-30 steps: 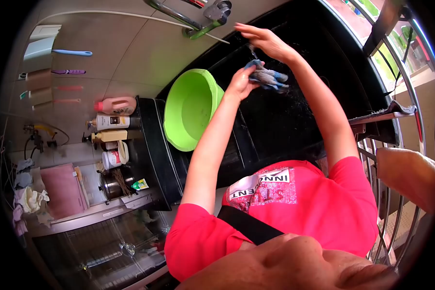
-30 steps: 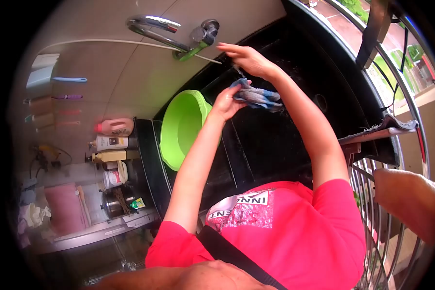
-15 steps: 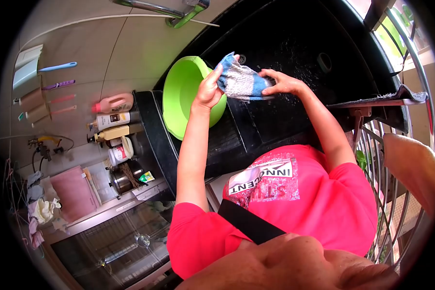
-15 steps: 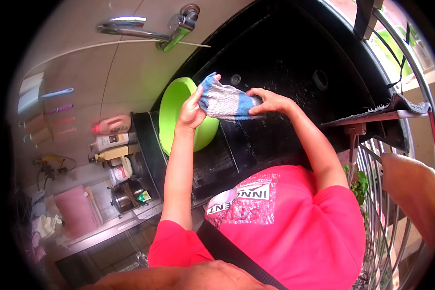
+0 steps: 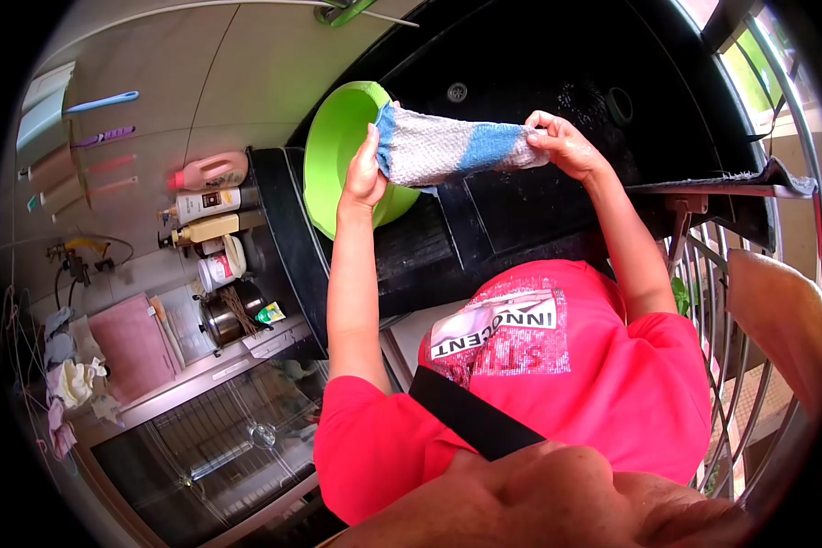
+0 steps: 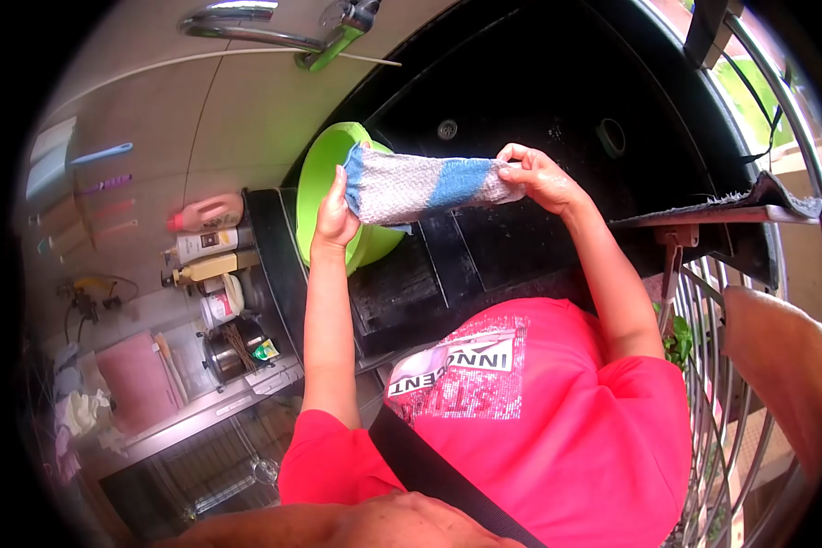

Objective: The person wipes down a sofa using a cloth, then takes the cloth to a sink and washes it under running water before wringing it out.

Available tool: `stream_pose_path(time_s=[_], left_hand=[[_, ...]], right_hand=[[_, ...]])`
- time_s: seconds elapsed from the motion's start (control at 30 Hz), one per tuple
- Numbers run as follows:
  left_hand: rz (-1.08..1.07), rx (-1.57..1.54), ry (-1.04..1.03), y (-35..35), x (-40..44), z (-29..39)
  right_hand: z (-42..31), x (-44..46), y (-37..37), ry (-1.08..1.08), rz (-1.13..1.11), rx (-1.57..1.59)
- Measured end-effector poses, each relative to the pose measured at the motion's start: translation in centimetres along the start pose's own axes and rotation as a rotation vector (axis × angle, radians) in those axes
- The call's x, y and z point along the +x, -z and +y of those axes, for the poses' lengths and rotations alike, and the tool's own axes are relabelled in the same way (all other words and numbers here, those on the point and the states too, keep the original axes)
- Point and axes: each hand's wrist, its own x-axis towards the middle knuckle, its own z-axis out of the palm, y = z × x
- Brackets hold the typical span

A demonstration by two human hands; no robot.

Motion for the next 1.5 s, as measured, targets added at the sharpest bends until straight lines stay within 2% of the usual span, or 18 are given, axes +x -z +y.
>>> stream_pose_path(time_s=[0.43,0.8,1.17,1.37,1.5], left_hand=[[-0.001,0.007,0.038,-0.2,-1.2,0.3],[-0.01,0.049,0.087,-0.1,-1.2,1.7],[0.031,0.134,0.233,0.2,-2.1,2.6],[0.059,0.172,0.218,0.4,-2.2,1.6],[-0.018,0.027,0.265,-0.9,-2.3,1.1]], right_hand=[[-0.2,0.0,0.8,0.019,-0.009,0.074],[-0.4,-0.1,1.1,0.036,0.089,0.043],[-1.1,0.6,1.1,0.06,0.113,0.088],[-1.2,1.3,1.1,0.046,0.161,0.048],[-0.9,1.7,1.6,0.02,0.228,0.031]])
